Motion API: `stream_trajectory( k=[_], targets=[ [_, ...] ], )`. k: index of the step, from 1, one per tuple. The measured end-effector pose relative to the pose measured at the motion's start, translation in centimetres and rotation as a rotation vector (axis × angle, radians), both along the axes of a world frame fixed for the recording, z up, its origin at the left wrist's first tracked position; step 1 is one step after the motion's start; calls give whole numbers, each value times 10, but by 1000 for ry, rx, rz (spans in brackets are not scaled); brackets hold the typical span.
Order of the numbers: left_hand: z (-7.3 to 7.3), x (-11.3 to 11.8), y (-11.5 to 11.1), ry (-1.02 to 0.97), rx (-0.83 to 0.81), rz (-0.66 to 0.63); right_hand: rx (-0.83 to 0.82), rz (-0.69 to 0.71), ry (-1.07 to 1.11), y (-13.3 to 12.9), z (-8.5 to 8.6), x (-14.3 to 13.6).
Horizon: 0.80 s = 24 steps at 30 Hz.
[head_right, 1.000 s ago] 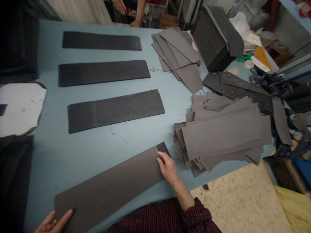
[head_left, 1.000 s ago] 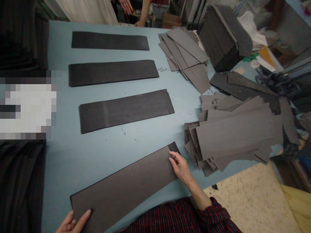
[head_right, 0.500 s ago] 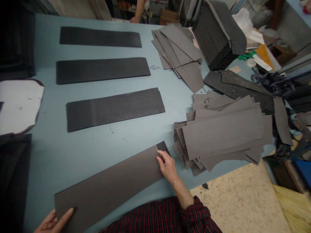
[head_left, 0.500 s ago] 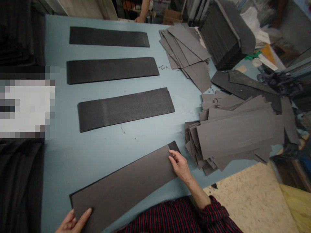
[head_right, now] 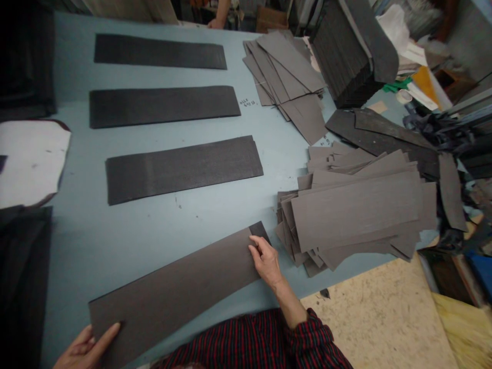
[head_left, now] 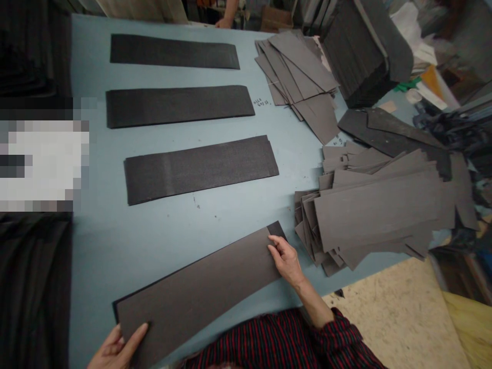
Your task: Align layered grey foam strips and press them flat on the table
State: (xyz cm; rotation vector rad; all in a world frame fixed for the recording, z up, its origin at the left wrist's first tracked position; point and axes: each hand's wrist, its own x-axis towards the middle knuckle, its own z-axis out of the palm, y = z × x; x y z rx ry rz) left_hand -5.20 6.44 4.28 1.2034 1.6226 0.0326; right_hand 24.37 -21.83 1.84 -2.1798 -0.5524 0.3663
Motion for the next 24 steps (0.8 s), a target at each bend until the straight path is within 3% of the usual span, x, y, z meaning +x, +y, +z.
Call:
stream_trajectory(
  k=[5,16,24],
  targets=[
    [4,6,-3,-17,-26,80,-23,5,-2,0,1,1],
    [-6,-2,-3,-219,-174,150,-76,-1,-8,4,2,3],
    [-10,-3,-3,-258,-145,125,-118,-3,9,4,4,4]
  ],
)
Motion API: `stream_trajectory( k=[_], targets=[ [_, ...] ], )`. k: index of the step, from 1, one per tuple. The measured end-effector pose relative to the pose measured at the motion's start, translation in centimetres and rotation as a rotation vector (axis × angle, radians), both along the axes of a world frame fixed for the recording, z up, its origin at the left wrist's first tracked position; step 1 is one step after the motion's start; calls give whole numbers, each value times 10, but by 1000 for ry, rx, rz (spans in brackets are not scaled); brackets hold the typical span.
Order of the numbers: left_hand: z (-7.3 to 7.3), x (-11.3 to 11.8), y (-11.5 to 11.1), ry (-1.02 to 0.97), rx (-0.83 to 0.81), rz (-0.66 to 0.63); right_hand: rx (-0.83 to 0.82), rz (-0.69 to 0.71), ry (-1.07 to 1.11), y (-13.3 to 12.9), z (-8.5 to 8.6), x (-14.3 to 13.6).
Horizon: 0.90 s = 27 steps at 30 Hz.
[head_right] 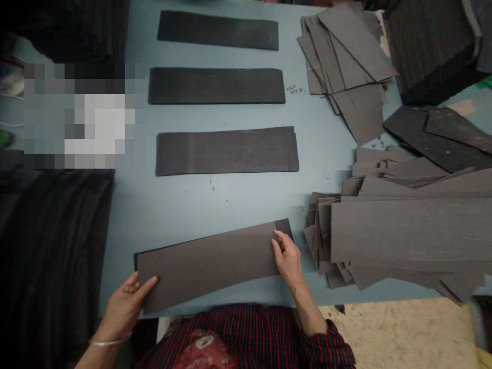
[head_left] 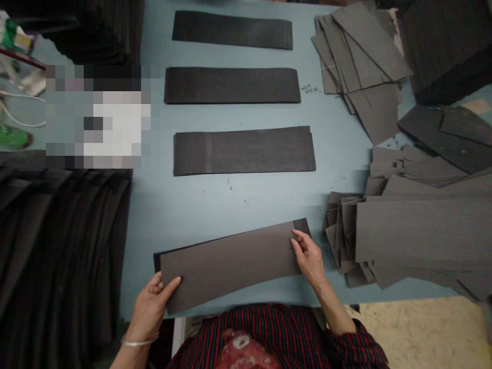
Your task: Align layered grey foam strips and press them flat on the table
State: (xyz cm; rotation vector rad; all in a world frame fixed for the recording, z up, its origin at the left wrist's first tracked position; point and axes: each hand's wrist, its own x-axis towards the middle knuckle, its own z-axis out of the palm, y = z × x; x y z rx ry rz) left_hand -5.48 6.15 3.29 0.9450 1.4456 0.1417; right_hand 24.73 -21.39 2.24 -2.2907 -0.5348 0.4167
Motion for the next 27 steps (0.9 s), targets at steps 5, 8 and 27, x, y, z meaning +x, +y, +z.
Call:
stream_trajectory(
  k=[5,8,27],
  targets=[
    [-2,0,0,-22,-15,9,-6,1,12,1,1,0],
    [-1,2,-1,-42,-9,7,-9,-2,3,0,0,0],
    [-7,4,2,-73,67,80,-74,-25,-30,-2,-4,2]
  ],
)
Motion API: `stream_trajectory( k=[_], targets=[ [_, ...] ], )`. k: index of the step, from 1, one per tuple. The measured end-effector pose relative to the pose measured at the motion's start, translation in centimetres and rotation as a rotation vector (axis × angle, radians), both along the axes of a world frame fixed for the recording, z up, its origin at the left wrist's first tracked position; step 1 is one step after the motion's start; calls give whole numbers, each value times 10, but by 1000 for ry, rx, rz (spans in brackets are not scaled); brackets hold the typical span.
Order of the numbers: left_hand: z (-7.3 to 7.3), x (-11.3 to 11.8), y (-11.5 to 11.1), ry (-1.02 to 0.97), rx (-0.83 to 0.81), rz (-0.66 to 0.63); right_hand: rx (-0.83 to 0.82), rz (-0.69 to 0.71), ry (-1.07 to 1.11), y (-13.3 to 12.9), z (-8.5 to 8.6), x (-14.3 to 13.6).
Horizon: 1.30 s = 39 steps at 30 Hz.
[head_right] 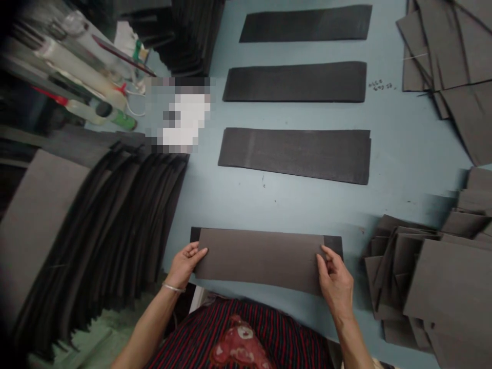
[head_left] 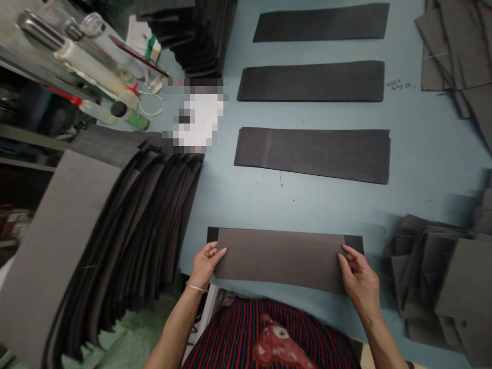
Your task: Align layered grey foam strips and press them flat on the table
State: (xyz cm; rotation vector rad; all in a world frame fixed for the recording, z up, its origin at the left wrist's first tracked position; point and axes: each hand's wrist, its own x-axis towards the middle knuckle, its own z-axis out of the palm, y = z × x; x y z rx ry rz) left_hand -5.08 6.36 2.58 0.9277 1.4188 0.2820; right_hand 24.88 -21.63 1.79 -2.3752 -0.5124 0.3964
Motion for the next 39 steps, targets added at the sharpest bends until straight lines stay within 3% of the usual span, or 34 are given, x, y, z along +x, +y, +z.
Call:
stream_trajectory(
  k=[10,30,34,39],
  targets=[
    [-7,-11,4,96,132,58,-29,-24,-23,0,-2,1],
    [-18,-11,3,159,161,66,-33,-12,-27,-2,-3,2],
    [-15,-8,10,272,251,-59,-22,20,-35,11,1,-1],
    [-12,-4,35,697,621,-417,-15,172,-162,49,7,-1]
  ],
)
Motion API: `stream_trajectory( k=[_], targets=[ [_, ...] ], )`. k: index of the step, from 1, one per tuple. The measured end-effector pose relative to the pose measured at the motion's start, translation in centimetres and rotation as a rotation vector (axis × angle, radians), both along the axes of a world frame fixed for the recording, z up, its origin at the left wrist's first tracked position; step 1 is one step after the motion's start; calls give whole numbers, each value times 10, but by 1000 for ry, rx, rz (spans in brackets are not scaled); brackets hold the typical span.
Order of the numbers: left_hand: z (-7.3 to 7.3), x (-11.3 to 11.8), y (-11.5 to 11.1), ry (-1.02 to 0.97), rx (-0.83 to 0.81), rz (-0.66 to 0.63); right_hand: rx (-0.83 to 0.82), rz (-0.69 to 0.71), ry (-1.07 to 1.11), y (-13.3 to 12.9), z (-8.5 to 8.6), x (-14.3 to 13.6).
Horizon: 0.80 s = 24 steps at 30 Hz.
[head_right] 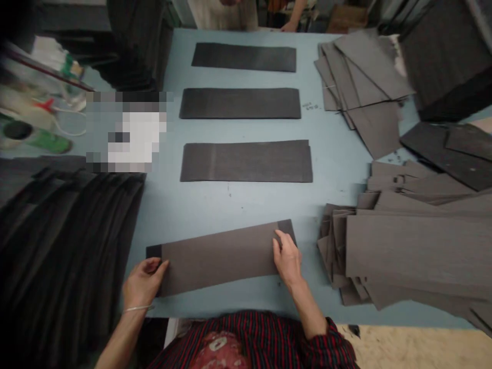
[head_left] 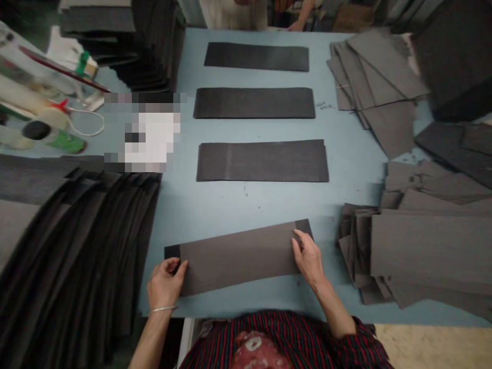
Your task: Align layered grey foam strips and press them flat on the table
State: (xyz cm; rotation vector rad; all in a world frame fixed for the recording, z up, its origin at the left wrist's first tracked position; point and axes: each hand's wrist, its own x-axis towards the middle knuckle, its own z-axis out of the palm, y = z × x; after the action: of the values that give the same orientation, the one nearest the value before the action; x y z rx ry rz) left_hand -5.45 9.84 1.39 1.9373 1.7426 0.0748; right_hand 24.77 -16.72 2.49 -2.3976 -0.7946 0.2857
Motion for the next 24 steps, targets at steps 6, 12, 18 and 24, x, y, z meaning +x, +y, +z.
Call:
stream_trajectory(
  k=[6,12,18,24],
  targets=[
    [5,20,9,14,284,-242,-36,9,-151,-24,17,9],
    [13,118,-43,-338,259,-661,-38,209,-6,-81,22,-2],
    [19,218,-102,-429,193,-985,-20,206,-117,-84,8,-6],
    [18,256,-126,-336,208,-1032,11,195,-171,-84,3,-5]
  ],
)
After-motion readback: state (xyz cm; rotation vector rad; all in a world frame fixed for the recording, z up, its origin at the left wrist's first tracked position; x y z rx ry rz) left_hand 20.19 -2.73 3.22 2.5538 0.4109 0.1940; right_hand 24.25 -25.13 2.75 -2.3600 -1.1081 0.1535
